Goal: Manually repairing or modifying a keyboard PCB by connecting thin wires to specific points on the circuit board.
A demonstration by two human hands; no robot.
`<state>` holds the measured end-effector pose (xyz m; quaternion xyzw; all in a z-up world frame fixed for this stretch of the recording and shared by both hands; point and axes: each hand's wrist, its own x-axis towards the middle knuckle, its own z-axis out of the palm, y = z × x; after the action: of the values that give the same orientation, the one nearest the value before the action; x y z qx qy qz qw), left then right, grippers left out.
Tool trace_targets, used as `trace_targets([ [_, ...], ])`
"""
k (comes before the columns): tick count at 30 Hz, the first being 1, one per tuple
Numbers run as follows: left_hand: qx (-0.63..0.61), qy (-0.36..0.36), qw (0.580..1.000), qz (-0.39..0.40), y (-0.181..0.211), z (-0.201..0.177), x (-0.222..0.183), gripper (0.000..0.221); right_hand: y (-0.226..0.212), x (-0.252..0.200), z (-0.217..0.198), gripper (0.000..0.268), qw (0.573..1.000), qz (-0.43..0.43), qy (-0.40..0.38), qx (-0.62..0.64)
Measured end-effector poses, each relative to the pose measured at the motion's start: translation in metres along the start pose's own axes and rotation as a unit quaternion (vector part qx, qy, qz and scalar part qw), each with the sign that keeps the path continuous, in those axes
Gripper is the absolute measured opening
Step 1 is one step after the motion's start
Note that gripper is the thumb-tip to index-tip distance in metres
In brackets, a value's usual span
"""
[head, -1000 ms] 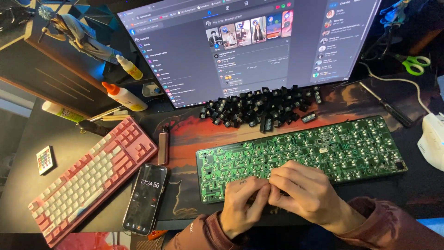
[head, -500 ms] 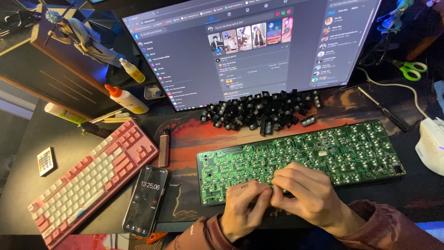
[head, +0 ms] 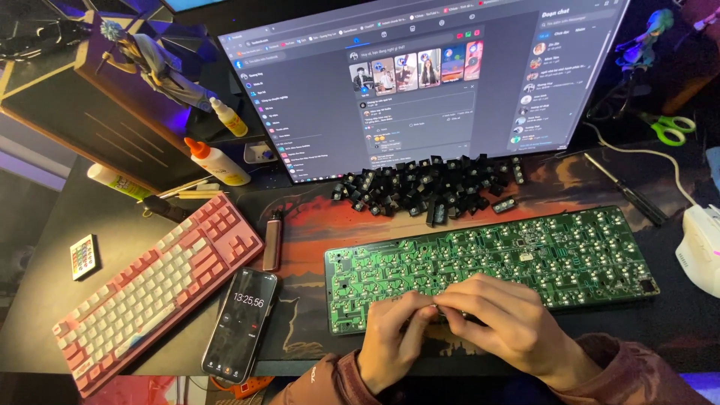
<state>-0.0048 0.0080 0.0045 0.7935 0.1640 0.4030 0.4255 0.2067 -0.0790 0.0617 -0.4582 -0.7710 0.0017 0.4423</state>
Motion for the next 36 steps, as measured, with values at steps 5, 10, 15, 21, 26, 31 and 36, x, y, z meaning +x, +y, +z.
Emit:
trace_targets([
  [5,0.005,0.0,1.0,0.005,-0.003,0.001,-0.001,0.027,0.001,-0.003,0.003,0.017,1.0,0.02,0.005,0.009],
  [10,-0.004,0.001,1.0,0.002,-0.002,0.002,0.0,0.026,-0.003,0.002,0.003,0.012,0.999,0.041,0.011,0.034],
  [15,-0.017,-0.009,1.0,0.013,-0.002,0.005,0.0,0.018,-0.001,-0.005,0.009,0.013,0.998,0.054,0.026,0.014],
  [21,-0.021,-0.01,0.999,0.031,-0.004,0.007,-0.001,0.02,-0.004,0.0,0.012,0.019,0.998,0.029,0.048,-0.005],
  [26,-0.019,-0.004,0.999,0.029,0.003,0.006,0.001,0.021,-0.002,-0.002,0.015,0.021,0.998,0.025,0.055,-0.02],
  [31,-0.014,0.005,0.999,0.034,0.006,0.005,0.003,0.026,-0.005,0.001,0.017,0.029,0.997,0.014,0.068,-0.034],
  [36,-0.01,0.008,0.999,0.035,0.006,0.006,0.004,0.024,-0.005,0.0,0.019,0.019,0.995,0.034,0.074,-0.06],
])
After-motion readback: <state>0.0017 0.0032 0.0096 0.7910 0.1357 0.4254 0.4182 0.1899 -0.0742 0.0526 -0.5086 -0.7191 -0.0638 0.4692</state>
